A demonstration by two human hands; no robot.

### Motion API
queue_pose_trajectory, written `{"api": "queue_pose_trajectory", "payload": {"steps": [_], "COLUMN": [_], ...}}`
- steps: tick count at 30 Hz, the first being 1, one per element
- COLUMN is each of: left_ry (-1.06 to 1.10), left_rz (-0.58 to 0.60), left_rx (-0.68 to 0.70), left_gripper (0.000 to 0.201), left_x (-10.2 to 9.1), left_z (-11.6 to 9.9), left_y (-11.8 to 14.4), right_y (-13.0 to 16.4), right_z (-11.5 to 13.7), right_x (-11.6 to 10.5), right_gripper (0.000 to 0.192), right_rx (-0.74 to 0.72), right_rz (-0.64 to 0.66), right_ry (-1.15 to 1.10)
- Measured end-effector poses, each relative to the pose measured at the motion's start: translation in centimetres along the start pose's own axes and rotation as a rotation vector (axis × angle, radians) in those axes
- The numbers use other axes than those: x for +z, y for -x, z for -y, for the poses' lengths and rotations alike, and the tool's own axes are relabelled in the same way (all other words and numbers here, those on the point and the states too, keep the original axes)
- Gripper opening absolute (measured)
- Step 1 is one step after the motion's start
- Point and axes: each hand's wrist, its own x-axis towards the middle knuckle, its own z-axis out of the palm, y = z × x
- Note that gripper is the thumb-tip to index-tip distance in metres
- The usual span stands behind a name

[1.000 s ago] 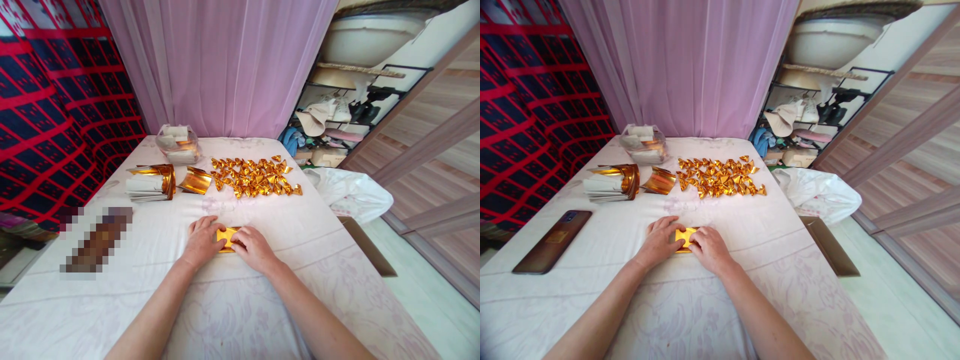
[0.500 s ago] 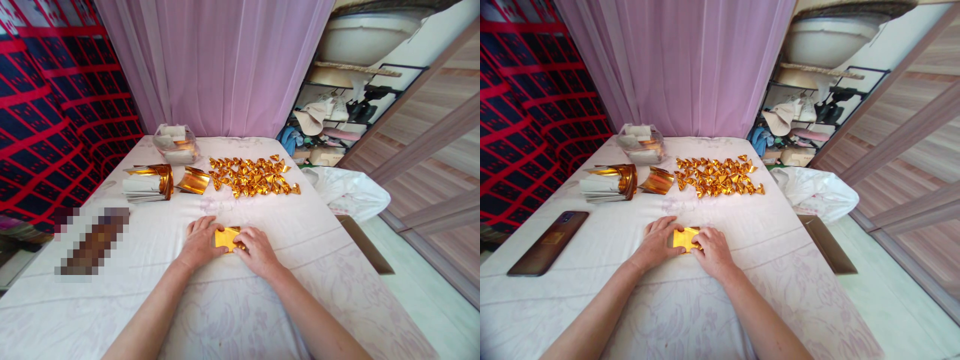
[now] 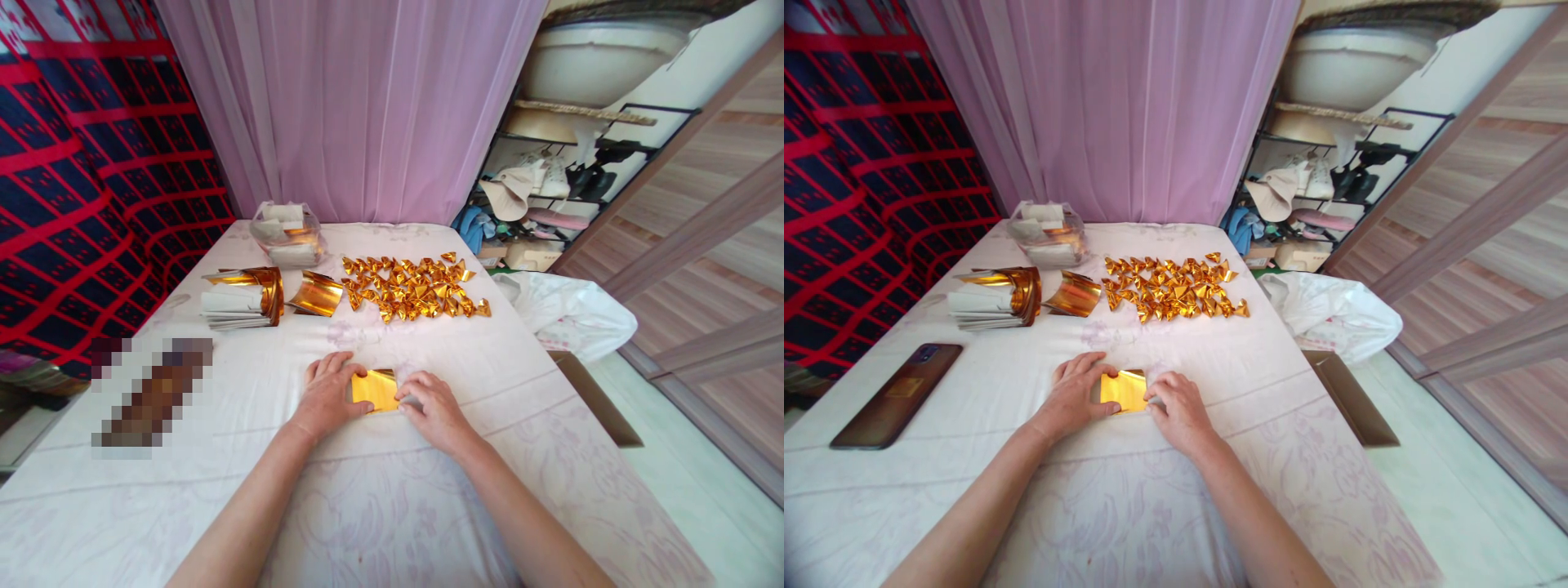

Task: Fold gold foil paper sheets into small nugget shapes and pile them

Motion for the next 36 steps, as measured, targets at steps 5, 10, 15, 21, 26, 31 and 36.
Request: {"api": "queue_pose_trajectory", "payload": {"steps": [5, 10, 15, 21, 26, 31, 36], "left_ry": [0.014, 0.011, -0.007, -0.010, -0.025, -0.046, -0.040], "left_rz": [-0.019, -0.037, -0.041, -0.011, -0.023, -0.033, -0.033], "left_rx": [0.025, 0.044, 0.043, 0.000, -0.053, -0.069, -0.082], "left_gripper": [0.052, 0.051, 0.050, 0.050, 0.056, 0.057, 0.058], "left_x": [0.2, 0.4, 0.3, 0.4, 0.9, 1.3, 1.3], "left_z": [0.2, 0.4, 0.3, -0.7, -1.6, -2.0, -2.2], "left_y": [0.0, 0.0, 0.0, 0.2, 0.5, 0.6, 0.6], "right_y": [-0.5, -2.0, -1.4, -0.6, -0.7, -0.6, -0.6], "right_z": [0.2, 2.6, 2.7, 2.5, 2.6, 2.7, 2.7], "right_x": [-0.9, 0.2, 1.4, 1.3, 1.4, 1.4, 1.4], "right_gripper": [0.026, 0.019, 0.006, 0.005, 0.006, 0.005, 0.004], "right_rx": [-0.025, -0.036, -0.045, -0.014, 0.003, 0.007, 0.007], "right_rz": [-0.058, -0.099, -0.059, -0.079, -0.088, -0.084, -0.090], "right_ry": [-0.075, -0.124, 0.123, 0.182, 0.166, 0.165, 0.176]}}
